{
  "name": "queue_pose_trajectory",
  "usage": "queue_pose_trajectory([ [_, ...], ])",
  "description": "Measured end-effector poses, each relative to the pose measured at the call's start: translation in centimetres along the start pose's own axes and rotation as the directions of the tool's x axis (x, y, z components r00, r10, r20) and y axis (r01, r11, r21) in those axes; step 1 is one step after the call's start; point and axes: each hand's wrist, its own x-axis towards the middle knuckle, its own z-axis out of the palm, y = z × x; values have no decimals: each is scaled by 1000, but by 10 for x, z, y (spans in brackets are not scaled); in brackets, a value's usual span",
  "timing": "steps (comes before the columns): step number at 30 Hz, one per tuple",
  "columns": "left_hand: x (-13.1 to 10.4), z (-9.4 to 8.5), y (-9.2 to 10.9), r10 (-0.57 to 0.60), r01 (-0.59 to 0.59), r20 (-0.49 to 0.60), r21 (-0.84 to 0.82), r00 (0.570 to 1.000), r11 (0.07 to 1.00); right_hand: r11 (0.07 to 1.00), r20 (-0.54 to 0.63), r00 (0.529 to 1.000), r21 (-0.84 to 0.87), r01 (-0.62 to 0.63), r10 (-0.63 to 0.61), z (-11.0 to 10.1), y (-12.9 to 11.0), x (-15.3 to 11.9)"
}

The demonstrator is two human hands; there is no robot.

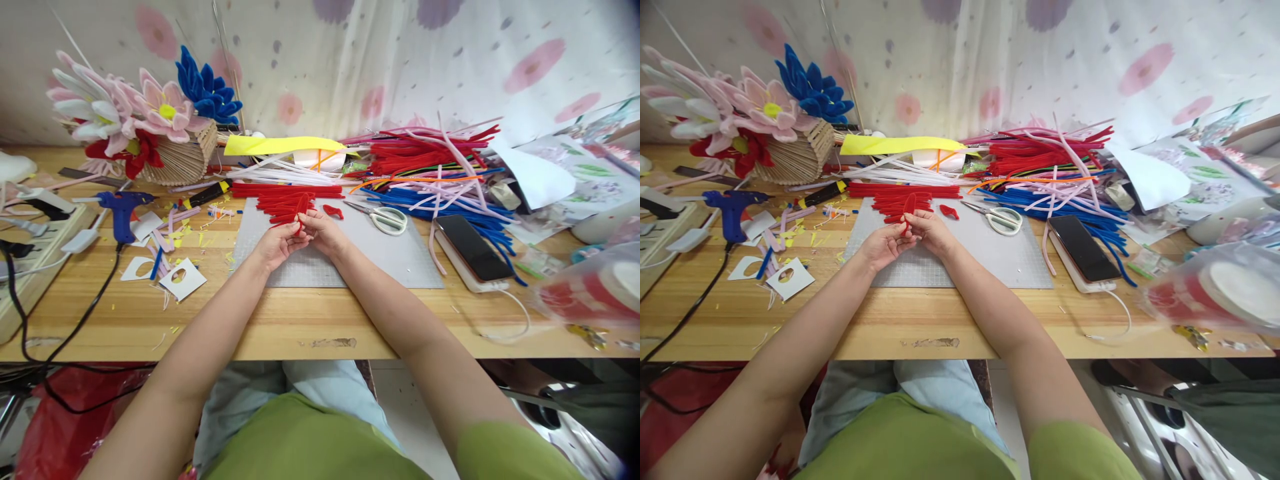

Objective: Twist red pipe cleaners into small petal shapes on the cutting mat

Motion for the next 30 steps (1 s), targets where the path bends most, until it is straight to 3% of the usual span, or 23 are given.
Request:
queue_pose_trajectory([
  [5,1,-4,1,118,-119,17,156,993,980,983,26,999,-184,-25,30,-16,-12,-2],
  [9,1,-7,3,196,-187,-32,191,980,964,877,139,960,-454,-156,243,-25,-23,-8],
  [11,3,-8,2,223,-206,-57,222,973,953,804,182,938,-578,-142,296,-26,-25,-9],
  [13,6,-10,0,260,-232,-96,235,961,944,745,196,939,-661,-88,284,-25,-25,-9],
  [17,10,-13,0,365,-321,-250,199,897,926,662,199,957,-749,11,210,-21,-24,-9],
  [24,4,-16,3,311,-273,-122,256,943,927,669,165,980,-742,49,112,-16,-17,-7],
  [30,10,-16,-1,362,-287,-159,360,919,887,596,153,981,-801,53,119,-14,-12,-8],
])
